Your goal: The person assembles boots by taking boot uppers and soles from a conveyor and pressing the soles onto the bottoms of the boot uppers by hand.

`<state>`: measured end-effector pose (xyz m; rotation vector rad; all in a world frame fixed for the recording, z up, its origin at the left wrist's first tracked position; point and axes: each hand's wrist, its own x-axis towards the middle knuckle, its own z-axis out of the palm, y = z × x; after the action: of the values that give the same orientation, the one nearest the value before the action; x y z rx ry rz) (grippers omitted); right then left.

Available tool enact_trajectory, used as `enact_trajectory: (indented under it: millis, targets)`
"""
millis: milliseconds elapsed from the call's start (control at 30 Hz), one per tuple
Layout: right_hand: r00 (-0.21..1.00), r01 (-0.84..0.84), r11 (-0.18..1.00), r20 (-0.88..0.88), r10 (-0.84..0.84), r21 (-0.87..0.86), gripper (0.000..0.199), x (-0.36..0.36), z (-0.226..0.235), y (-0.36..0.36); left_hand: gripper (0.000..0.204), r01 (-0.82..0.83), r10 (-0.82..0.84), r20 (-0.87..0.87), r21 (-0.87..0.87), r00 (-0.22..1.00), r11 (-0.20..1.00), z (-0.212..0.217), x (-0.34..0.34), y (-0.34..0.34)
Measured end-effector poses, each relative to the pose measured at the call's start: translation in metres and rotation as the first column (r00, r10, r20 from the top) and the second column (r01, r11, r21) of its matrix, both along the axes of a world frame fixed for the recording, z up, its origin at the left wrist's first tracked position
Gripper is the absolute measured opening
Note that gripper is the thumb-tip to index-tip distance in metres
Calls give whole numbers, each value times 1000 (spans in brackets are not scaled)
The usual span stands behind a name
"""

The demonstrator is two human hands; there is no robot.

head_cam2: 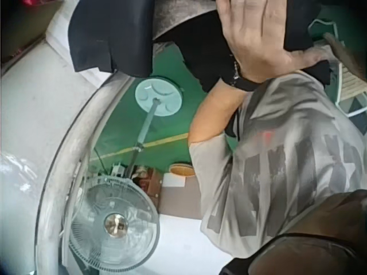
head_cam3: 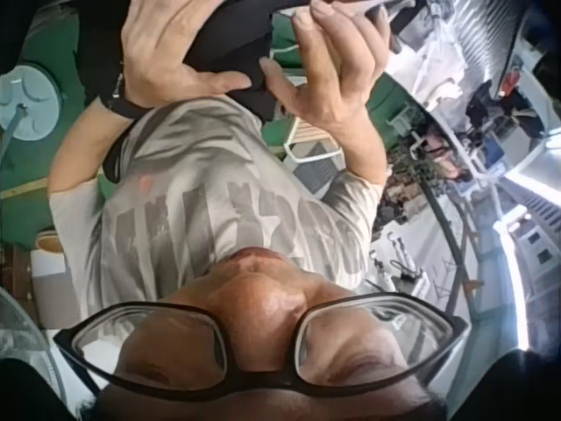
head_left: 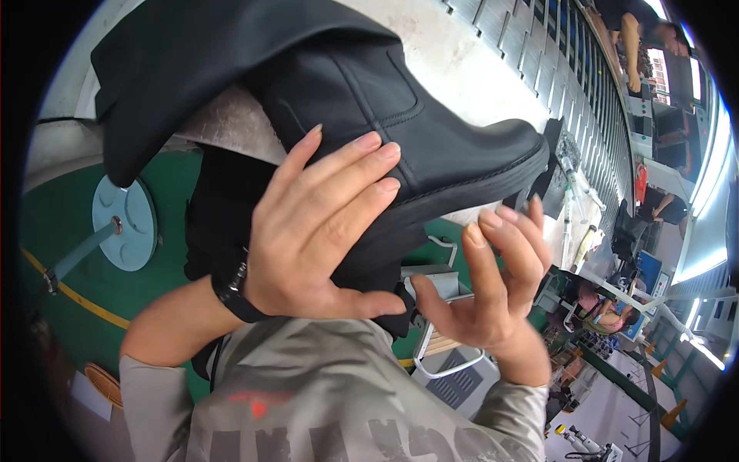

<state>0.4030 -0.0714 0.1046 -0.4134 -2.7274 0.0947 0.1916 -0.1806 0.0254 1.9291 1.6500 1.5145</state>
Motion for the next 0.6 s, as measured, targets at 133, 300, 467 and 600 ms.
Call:
enact_trajectory:
  millis: [133,300,467,600]
  targets:
    - [987,-134,988,96,126,75,41,-26,-6,18,94,-182,181,-79,-5,980,983,-28,14,-2]
    - [967,-240,970,95,235,45,46,-34,-16,30,87,-155,155,-44,3,987,988,-28,15,-2]
    - [966,-248,960,48,256,-129,56,-34,-18,33,74,-177,177,-10,-14,984,984,-24,15,-2]
    - [966,-256,958,0,259,-126,57,-30,-22,33,75,-159,159,-17,-10,987,987,-23,15,-2]
